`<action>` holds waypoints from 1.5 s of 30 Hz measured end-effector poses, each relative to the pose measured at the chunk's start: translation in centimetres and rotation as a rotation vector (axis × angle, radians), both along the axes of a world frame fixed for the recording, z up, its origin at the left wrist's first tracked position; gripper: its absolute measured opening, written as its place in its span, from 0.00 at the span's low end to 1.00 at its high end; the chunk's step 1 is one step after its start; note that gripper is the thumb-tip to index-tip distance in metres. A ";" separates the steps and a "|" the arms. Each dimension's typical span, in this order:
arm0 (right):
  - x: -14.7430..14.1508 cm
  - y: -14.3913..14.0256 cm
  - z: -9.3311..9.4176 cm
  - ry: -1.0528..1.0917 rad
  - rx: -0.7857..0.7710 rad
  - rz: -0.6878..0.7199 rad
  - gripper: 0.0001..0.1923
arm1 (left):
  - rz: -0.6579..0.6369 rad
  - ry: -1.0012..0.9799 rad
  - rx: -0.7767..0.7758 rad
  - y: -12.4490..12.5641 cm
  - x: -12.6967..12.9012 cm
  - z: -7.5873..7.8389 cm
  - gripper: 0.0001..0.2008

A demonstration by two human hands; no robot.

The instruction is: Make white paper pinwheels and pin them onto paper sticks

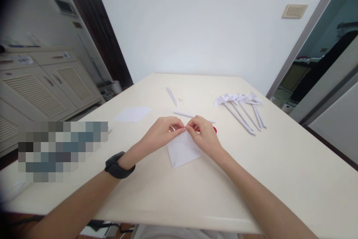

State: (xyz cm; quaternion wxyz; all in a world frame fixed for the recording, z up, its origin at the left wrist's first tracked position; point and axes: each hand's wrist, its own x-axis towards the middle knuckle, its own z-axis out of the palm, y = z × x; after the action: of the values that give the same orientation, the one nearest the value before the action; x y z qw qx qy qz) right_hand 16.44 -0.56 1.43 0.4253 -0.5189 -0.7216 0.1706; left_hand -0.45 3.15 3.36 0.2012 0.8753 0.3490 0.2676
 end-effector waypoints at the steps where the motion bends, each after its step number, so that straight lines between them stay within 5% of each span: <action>1: 0.0 0.0 0.0 -0.019 0.013 0.004 0.07 | 0.004 0.004 0.003 0.0 0.0 0.0 0.10; 23: -0.1 -0.3 -0.2 -0.173 0.150 0.008 0.04 | 0.071 -0.002 0.187 -0.3 0.3 -0.3 0.07; 45: -0.3 -0.6 0.4 -0.092 0.218 -0.031 0.04 | 0.060 -0.020 0.429 -1.1 0.6 -0.1 0.04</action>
State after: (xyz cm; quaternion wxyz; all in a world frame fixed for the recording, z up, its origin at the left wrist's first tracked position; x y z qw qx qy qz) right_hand 16.10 -1.21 1.80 0.4482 -0.4880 -0.7465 0.0607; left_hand 0.12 2.01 3.30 0.0057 0.8845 0.3080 0.3504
